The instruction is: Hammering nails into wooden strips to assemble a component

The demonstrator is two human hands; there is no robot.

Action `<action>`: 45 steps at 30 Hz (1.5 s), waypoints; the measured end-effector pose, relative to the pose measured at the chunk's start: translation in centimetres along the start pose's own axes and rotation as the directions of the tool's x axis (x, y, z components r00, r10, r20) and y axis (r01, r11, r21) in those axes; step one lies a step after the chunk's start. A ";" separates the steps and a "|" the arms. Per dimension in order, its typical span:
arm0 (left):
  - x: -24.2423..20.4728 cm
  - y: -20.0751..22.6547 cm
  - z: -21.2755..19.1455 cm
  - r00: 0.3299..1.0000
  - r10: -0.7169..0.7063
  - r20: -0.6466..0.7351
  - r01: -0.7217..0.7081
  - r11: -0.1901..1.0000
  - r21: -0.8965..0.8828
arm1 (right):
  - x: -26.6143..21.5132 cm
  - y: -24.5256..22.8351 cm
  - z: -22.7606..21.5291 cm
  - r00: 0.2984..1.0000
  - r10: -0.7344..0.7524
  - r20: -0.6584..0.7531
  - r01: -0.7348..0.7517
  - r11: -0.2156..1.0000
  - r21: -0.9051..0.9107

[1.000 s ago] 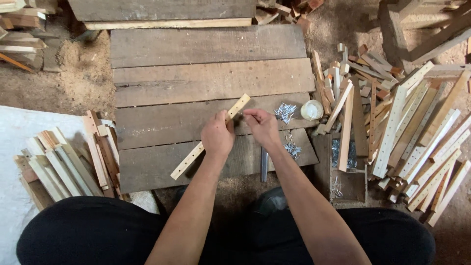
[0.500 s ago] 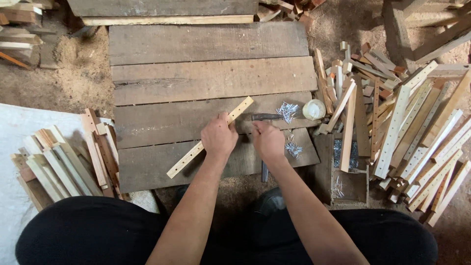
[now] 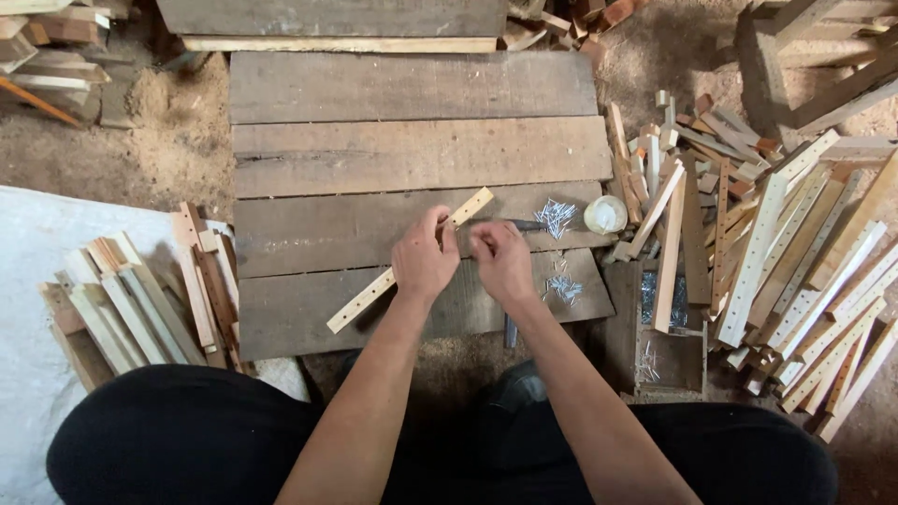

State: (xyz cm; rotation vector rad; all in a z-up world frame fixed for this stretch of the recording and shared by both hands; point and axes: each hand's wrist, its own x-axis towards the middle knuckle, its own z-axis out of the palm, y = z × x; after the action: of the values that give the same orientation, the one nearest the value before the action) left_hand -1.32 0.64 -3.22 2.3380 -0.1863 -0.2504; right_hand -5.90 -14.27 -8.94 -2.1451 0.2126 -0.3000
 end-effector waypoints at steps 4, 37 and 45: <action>0.0 -0.2 -0.5 1.000 0.022 0.019 -0.022 0.999 -0.027 | 0.6 -3.4 -0.6 0.978 0.205 0.026 -0.204 0.939 0.278; 0.4 -2.0 1.7 0.995 0.019 -0.097 -0.018 1.000 0.008 | -3.3 5.1 -2.1 0.711 0.689 0.139 -0.619 0.707 -0.343; -0.3 -2.9 2.1 0.967 0.193 -0.166 -0.181 0.980 0.082 | -3.4 -10.2 -7.8 0.859 0.511 -0.006 -0.510 0.857 0.070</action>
State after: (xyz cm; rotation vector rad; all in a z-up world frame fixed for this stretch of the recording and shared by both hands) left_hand -1.93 1.26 -6.68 2.3737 -0.3313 0.0535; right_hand -11.06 -13.88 3.35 -1.9327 0.7623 -0.0192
